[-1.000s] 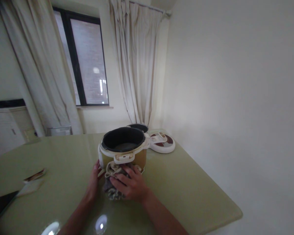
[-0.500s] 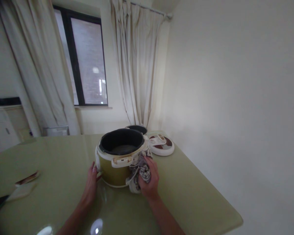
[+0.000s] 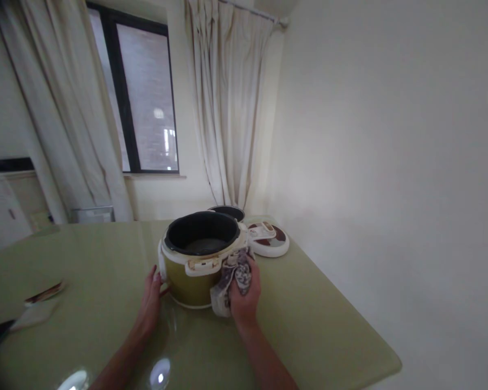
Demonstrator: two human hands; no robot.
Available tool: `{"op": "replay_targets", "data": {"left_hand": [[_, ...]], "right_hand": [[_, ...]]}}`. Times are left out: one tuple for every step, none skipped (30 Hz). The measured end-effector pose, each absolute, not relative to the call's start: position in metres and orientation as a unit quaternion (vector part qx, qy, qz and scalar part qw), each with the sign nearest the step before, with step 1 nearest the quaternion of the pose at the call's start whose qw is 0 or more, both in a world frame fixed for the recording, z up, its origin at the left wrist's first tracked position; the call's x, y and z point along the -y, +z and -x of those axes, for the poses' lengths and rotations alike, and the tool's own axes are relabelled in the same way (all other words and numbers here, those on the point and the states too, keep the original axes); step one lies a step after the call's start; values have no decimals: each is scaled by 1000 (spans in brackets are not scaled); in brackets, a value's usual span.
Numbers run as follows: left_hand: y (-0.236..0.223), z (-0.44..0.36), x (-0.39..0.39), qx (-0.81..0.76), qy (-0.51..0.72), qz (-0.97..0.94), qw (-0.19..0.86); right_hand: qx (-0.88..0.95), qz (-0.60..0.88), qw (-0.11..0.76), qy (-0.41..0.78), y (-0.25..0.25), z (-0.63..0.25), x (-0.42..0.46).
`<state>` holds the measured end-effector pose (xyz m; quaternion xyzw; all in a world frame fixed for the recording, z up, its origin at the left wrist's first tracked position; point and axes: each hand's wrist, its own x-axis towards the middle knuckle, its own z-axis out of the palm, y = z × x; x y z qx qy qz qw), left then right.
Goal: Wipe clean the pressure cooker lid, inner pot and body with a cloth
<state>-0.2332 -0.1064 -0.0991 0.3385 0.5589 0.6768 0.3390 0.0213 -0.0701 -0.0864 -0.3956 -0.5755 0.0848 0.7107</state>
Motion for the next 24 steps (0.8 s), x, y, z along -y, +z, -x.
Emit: {"op": "replay_targets", "data": {"left_hand": [[-98,233,107,-560,675,-338,342],[-97,232,107,-560,674,-338,343],[-96,232,106,-562,674,-338,341],[-96,232,106,-562,675,-339,335],[-95,232,106,-562,677,-342,330],[-95,232,105,-562,678,-345,325],[-95,232,105,-562,678,-348,321],[-95,232,105,-563,678,-349,320],[-95,233,105,-564,675,-351,322],[-95,233,104,-565,673,-351,323],[-95,234,104,-566,672,-351,323],[-95,234,104,-568,672,-351,321],[-95,235,104,-568,672,-351,320],[-96,235,104,-568,673,-352,318],[-96,235,104,-567,675,-353,315],[-96,235,104,-565,678,-353,310],[-97,235,103,-565,681,-354,303],[-97,235,103,-566,683,-356,293],[-98,234,103,-570,683,-362,278],[-100,234,103,-577,680,-370,261],[-101,234,103,-584,675,-379,246],[-102,234,103,-591,668,-386,236],[-103,234,103,-594,664,-389,233],[-104,234,103,-588,670,-384,240]], "right_hand": [[541,414,724,113,-93,-21,63],[513,430,729,142,-100,-21,56],[495,442,727,173,-104,-23,47],[486,450,721,201,-106,-28,38],[488,453,710,231,-105,-33,28],[496,450,698,252,-101,-39,17],[506,445,690,263,-94,-46,6],[516,441,684,268,-85,-52,-4],[524,437,681,266,-76,-57,-14],[530,433,680,262,-67,-61,-21],[536,430,680,257,-60,-63,-27],[539,427,681,251,-55,-63,-30],[542,424,683,246,-53,-63,-30],[544,421,684,241,-55,-61,-28],[546,418,686,238,-59,-58,-23],[547,417,687,235,-66,-55,-16],[548,414,691,227,-75,-52,-7],[551,410,695,213,-85,-48,3],[555,404,700,196,-95,-45,14],[564,395,706,166,-103,-41,25],[575,392,704,142,-108,-39,34],[588,390,698,125,-111,-37,41],[601,389,690,110,-112,-37,45],[612,391,680,102,-109,-38,46]]}}
